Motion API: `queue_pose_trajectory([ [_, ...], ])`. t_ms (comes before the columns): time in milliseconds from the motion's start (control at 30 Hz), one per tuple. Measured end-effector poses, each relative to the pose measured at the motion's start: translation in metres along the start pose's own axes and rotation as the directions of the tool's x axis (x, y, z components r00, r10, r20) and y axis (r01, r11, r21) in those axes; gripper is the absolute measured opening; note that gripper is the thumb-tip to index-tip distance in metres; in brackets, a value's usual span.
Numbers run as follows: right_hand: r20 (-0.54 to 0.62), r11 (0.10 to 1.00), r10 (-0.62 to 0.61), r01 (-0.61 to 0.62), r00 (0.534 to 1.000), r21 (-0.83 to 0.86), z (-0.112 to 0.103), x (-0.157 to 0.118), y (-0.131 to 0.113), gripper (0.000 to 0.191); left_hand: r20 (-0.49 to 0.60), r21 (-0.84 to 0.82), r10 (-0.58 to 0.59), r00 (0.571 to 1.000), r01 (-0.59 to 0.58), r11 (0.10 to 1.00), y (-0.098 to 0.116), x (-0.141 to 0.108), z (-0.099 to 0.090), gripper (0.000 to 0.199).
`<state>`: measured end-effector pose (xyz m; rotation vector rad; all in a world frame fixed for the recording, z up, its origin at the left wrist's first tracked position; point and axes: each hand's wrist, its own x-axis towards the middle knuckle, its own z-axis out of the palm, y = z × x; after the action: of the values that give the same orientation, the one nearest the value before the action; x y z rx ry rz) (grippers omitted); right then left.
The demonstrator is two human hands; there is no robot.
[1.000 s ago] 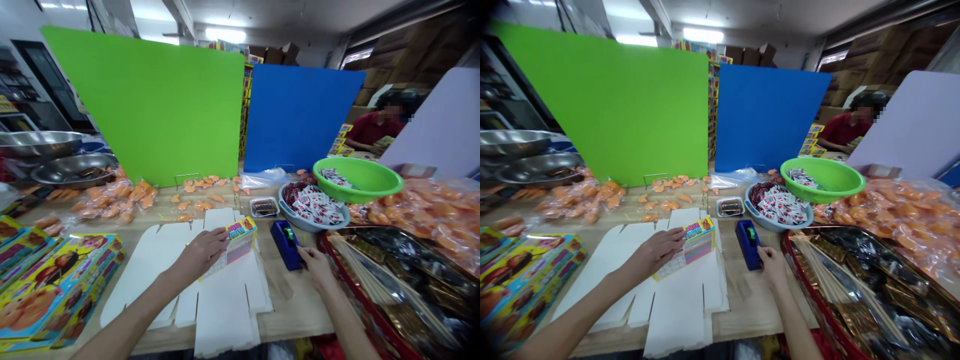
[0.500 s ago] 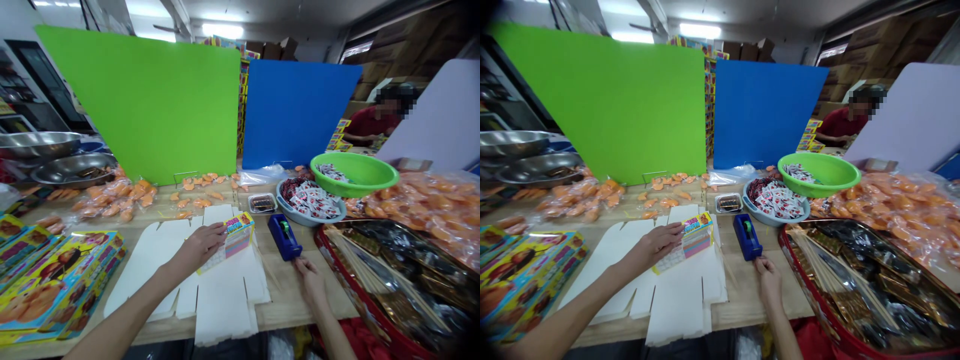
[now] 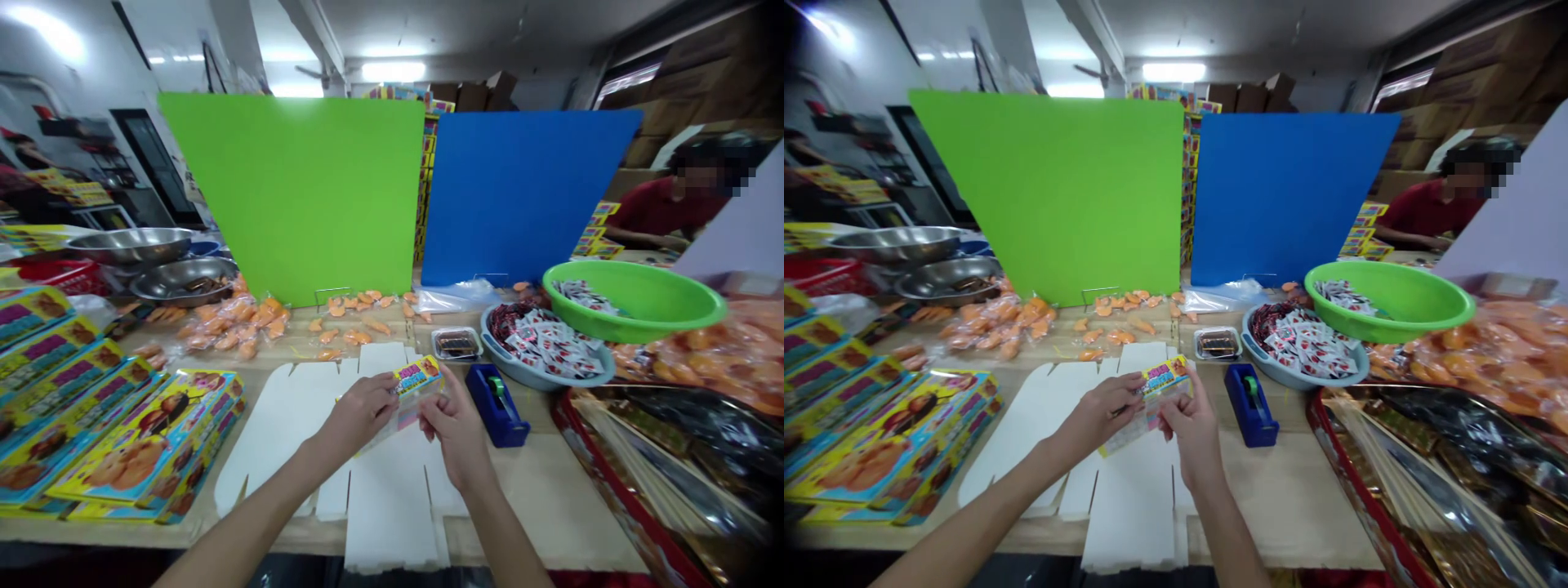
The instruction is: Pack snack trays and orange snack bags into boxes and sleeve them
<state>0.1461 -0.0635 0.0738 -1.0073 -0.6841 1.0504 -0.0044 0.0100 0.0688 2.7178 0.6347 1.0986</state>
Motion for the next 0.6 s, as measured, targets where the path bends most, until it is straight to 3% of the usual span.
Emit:
queue_pose_trajectory([
  [67,-0.019,0.999,-0.032,0.032,0.999,-0.004,0.009,0.006,0.009,0.057,-0.023,0.012,0.021,1.000,-0.020,1.000,0.000,0.000,0.001,0.013],
  [300,-0.193,0.978,-0.077,0.036,0.978,-0.206,0.014,0.022,0.037,0.050,0.007,0.019,0.027,1.000,-0.028,0.999,0.004,-0.001,0.001,0.016],
  [433,-0.283,0.968,0.053,-0.118,0.958,-0.220,0.010,0.024,0.044,0.058,0.047,0.010,-0.003,0.999,0.003,1.000,0.001,-0.001,-0.003,0.015],
  [500,-0.285,0.964,0.137,-0.195,0.949,-0.184,0.006,0.021,0.051,0.063,0.094,0.039,-0.037,0.995,0.034,0.999,-0.003,0.000,-0.005,0.011],
  [600,-0.237,0.954,0.156,-0.209,0.959,-0.217,-0.002,0.014,0.068,0.063,0.230,0.088,-0.084,0.970,0.065,0.994,-0.007,0.001,-0.008,0.016],
])
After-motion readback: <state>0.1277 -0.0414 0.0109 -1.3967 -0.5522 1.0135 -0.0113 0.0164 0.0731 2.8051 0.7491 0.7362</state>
